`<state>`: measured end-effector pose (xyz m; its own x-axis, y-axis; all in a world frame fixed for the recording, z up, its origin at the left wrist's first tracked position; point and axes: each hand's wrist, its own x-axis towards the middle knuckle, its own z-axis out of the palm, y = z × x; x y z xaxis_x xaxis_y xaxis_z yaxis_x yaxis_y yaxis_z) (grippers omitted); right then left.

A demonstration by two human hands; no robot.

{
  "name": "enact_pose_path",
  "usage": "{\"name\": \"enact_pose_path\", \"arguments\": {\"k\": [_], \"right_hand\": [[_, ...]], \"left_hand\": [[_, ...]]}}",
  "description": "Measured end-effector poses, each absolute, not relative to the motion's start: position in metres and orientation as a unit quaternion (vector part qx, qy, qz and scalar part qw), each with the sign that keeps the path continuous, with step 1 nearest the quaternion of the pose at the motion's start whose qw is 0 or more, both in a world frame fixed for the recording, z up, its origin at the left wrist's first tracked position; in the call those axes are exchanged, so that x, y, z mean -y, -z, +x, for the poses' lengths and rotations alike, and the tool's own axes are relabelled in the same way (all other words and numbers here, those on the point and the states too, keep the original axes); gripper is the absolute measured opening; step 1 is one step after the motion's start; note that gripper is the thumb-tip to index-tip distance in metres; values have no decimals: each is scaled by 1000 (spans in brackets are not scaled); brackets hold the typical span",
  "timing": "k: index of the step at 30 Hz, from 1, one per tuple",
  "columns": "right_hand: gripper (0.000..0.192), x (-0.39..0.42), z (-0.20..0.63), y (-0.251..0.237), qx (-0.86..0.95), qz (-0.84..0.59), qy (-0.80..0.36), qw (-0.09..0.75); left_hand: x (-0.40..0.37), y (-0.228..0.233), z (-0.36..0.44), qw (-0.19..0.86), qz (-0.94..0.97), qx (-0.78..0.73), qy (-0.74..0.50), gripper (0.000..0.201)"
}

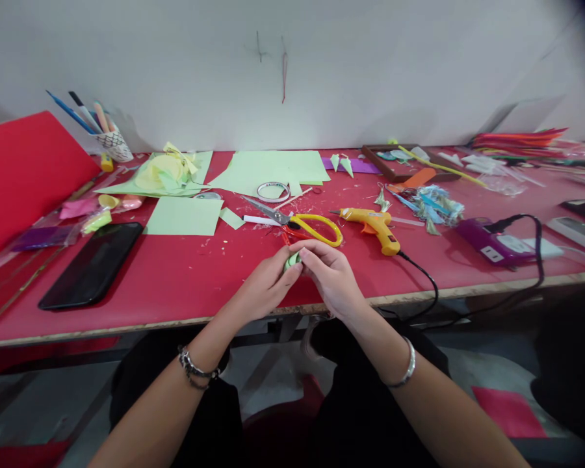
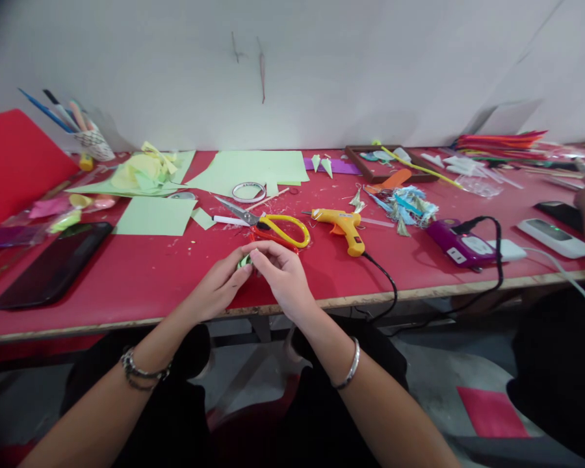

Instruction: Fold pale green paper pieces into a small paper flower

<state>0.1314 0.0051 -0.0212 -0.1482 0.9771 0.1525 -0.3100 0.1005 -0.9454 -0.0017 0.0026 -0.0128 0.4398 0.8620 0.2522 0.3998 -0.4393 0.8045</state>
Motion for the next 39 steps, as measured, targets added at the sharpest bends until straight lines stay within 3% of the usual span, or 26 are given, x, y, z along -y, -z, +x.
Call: {"name": "enact_pose_path", "arguments": {"k": [16, 21, 31, 39], "right_hand": [[10, -8, 133, 20, 492, -393, -493, 600], [9, -8, 134, 19, 468, -379, -508, 616], [16, -7, 136, 21, 496, -326, -566, 572], [18, -7, 131, 21, 479, -322, -558, 597]], "left_hand": [[-5, 7, -4, 334, 791, -406, -312, 22], [-6, 5, -6, 335, 801, -392, -304, 24], [-1, 7, -6, 432, 747, -382, -330, 31], [-2, 15, -3, 334, 750, -410, -396, 36]]}}
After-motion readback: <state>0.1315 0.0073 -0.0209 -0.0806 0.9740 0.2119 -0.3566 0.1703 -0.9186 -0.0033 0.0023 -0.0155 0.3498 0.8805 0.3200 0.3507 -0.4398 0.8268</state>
